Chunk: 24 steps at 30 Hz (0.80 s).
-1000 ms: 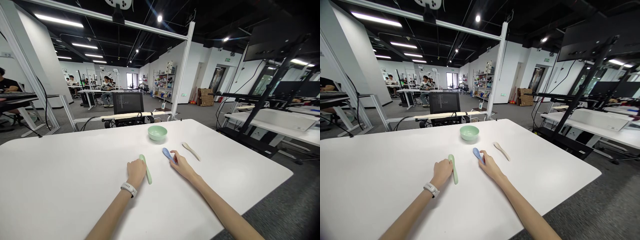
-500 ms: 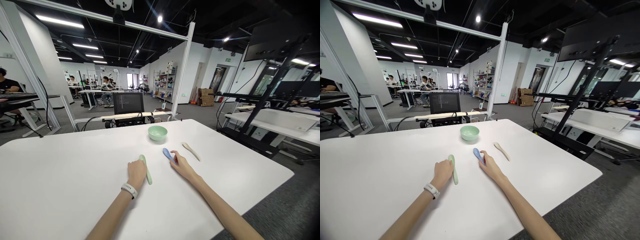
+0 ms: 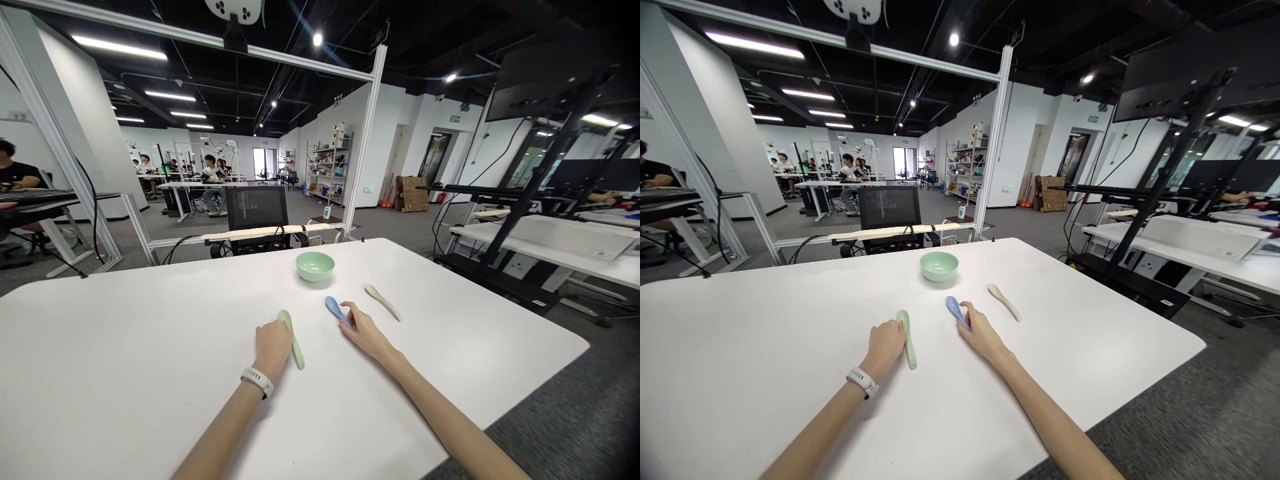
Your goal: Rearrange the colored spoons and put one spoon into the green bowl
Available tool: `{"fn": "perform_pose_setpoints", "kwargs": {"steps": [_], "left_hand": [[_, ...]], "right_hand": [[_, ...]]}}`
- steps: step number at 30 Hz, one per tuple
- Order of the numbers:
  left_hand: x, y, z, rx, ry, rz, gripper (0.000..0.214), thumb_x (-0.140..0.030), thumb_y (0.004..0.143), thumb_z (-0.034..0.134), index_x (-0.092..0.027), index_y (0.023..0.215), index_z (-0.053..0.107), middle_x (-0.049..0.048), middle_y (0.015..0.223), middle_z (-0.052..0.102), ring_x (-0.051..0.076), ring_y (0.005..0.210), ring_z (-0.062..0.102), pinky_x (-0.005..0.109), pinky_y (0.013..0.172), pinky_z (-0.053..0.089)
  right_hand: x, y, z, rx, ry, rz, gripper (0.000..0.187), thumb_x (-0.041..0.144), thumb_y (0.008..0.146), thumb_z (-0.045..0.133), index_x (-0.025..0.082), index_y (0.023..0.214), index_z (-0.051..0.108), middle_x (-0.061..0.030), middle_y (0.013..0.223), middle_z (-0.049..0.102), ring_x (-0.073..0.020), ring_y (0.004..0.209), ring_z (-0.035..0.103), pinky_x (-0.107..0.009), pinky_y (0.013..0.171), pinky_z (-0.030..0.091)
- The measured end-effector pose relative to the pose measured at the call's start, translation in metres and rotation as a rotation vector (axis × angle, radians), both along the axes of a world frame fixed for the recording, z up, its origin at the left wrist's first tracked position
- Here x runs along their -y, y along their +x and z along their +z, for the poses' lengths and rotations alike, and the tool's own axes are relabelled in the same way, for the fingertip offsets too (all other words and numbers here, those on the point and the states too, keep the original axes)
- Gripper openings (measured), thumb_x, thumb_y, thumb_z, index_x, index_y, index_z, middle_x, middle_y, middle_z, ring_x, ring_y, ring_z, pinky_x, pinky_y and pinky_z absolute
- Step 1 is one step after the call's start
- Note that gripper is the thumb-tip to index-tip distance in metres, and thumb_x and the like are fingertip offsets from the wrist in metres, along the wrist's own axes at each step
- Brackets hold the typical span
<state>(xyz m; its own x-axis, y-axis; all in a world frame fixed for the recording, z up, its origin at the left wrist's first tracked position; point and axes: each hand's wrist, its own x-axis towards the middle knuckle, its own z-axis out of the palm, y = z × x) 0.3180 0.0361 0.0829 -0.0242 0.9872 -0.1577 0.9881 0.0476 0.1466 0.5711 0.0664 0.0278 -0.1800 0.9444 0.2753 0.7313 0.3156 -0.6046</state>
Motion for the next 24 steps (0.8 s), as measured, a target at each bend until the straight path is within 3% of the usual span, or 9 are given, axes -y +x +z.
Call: {"fn": "perform_pose_setpoints", "kwargs": {"steps": [18, 21, 24], "left_hand": [[-0.002, -0.008, -0.003, 0.012, 0.035, -0.024, 0.039, -0.046, 0.095, 0.066, -0.018, 0.123, 0.067, 0.0080, 0.123, 0.072, 0.022, 0.108, 0.070, 0.047, 0.095, 0.060], [-0.001, -0.024, 0.002, -0.005, 0.081, -0.024, 0.037, -0.048, 0.097, 0.062, -0.017, 0.116, 0.069, 0.0072, 0.115, 0.075, 0.021, 0.104, 0.071, 0.048, 0.098, 0.057], [0.002, -0.058, 0.011, -0.034, 0.163, -0.037, 0.034, -0.037, 0.103, 0.046, -0.017, 0.109, 0.073, 0.0131, 0.109, 0.078, 0.025, 0.108, 0.070, 0.046, 0.102, 0.049]], "right_hand": [[0.005, -0.003, 0.005, 0.014, -0.025, -0.021, 0.047, 0.045, 0.097, 0.047, 0.018, 0.134, 0.053, -0.0004, 0.082, 0.062, -0.0207, 0.071, 0.059, -0.034, 0.069, 0.046], [0.005, -0.003, 0.007, 0.006, -0.030, -0.032, 0.047, 0.049, 0.098, 0.048, 0.019, 0.134, 0.056, -0.0020, 0.083, 0.065, -0.0212, 0.072, 0.059, -0.034, 0.070, 0.047], [0.002, 0.002, 0.008, 0.008, -0.021, -0.057, 0.049, 0.053, 0.099, 0.047, 0.020, 0.132, 0.059, -0.0045, 0.087, 0.068, -0.0225, 0.076, 0.062, -0.035, 0.072, 0.048]]}}
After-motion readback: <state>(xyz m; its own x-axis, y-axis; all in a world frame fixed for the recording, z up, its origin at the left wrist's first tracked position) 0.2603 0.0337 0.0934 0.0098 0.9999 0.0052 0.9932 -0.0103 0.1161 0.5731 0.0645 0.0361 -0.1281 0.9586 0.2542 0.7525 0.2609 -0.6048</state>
